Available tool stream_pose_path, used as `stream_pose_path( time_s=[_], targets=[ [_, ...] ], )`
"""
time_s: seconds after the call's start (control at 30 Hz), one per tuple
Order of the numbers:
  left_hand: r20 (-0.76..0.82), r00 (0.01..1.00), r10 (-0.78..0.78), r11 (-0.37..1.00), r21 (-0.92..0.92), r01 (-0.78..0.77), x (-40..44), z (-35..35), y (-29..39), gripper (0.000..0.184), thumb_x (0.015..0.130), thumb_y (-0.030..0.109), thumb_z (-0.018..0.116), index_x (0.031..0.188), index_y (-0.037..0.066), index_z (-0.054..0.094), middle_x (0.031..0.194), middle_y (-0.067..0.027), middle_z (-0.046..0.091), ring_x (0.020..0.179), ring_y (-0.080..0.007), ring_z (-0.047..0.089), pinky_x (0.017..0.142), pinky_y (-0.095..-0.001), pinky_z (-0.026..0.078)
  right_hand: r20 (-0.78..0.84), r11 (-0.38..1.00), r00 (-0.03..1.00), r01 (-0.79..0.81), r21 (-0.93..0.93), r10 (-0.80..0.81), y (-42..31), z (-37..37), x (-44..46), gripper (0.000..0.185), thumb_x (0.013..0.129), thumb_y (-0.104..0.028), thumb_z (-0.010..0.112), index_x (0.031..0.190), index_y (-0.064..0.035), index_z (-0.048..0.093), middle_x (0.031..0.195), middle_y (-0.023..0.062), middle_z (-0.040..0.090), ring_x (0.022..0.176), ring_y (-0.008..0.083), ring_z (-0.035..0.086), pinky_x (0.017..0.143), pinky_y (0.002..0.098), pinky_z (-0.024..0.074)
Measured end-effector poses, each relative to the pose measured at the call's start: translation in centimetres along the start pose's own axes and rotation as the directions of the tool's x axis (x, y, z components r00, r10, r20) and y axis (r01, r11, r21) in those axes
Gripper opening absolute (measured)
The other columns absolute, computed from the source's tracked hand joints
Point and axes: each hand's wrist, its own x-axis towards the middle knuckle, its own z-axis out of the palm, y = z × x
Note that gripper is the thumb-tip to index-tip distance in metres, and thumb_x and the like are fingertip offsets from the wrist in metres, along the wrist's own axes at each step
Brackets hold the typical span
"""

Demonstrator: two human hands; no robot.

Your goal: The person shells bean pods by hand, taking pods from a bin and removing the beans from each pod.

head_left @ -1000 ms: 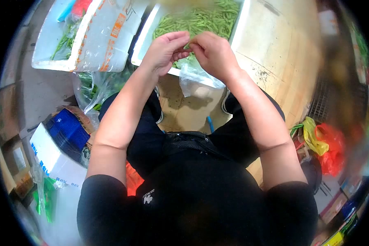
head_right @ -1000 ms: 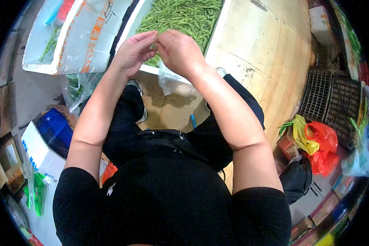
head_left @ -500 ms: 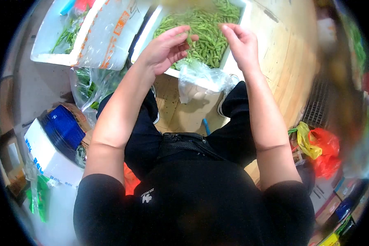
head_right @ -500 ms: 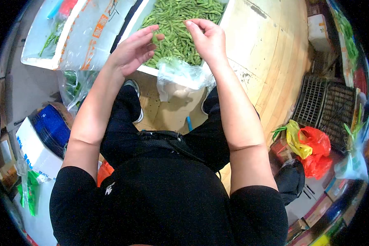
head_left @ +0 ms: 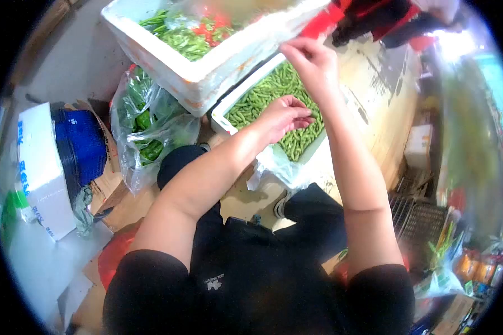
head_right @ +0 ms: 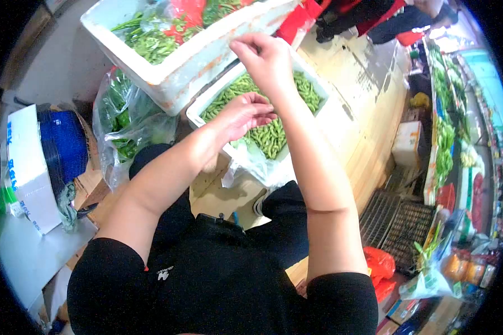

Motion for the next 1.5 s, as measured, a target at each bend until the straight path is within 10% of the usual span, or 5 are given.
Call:
stream_pose_path(
  time_s=[0.33,0.57,0.83,0.97,1.5],
  targets=[
    [-0.057,0.972,0.228,0.973,0.029,-0.227,-0.5,-1.6,3.7,0.019,0.074,-0.004,0.058,0.092,0.000,0.056,0.088,-0.0058,0.058,0.076,-0.0162,0.058,0.072,-0.0284,0.048,0.200,0.906,0.958,0.265,-0.330,-0.207,1.2,11.1,9.0,0.036,0.079,-0.025,0.058,0.109,-0.0037,0.057,0.093,0.0211,0.061,0.091,0.0321,0.059,0.080,0.0379,0.0456],
    [-0.014,0.971,0.238,0.967,0.094,-0.235,0.2,-2.3,4.3,0.021,0.075,-0.003,0.055,0.096,-0.001,0.056,0.087,-0.0046,0.058,0.083,-0.0131,0.056,0.075,-0.0256,0.045,0.129,0.963,0.992,0.029,-0.268,0.006,-1.5,5.5,5.3,0.030,0.074,-0.027,0.065,0.067,0.0012,0.058,0.054,0.0135,0.053,0.047,0.0207,0.046,0.049,0.0337,0.0410],
    [-0.050,0.968,0.248,0.966,0.088,-0.243,0.3,-1.1,1.1,0.028,0.075,-0.006,0.058,0.102,-0.001,0.053,0.094,-0.0075,0.055,0.080,-0.0156,0.056,0.073,-0.0252,0.047,-0.214,0.981,0.958,-0.194,0.002,0.190,5.8,-3.2,-6.5,0.025,0.081,-0.024,0.060,0.091,-0.0006,0.062,0.054,-0.0011,0.049,0.049,0.0077,0.044,0.044,0.0251,0.0364],
    [0.023,0.976,0.216,0.964,0.153,-0.217,-0.4,0.3,-2.0,0.027,0.075,-0.006,0.057,0.101,-0.001,0.053,0.093,-0.0075,0.056,0.081,-0.0159,0.057,0.073,-0.0258,0.049,0.052,0.714,0.792,-0.574,0.401,0.608,5.7,-5.2,-12.2,0.026,0.086,-0.028,0.056,0.096,-0.0045,0.061,0.054,-0.0059,0.041,0.044,0.0019,0.034,0.038,0.0181,0.0277],
    [0.056,0.982,0.179,0.829,0.528,-0.181,-0.8,1.8,-4.4,0.023,0.077,0.006,0.063,0.098,-0.001,0.057,0.084,-0.0052,0.061,0.070,-0.0090,0.058,0.058,-0.0210,0.048,-0.070,0.868,0.885,-0.432,0.244,0.461,9.6,-4.7,-15.9,0.024,0.083,-0.021,0.058,0.092,-0.0001,0.063,0.074,0.0027,0.062,0.065,0.0071,0.052,0.058,0.0232,0.0423]
  ],
)
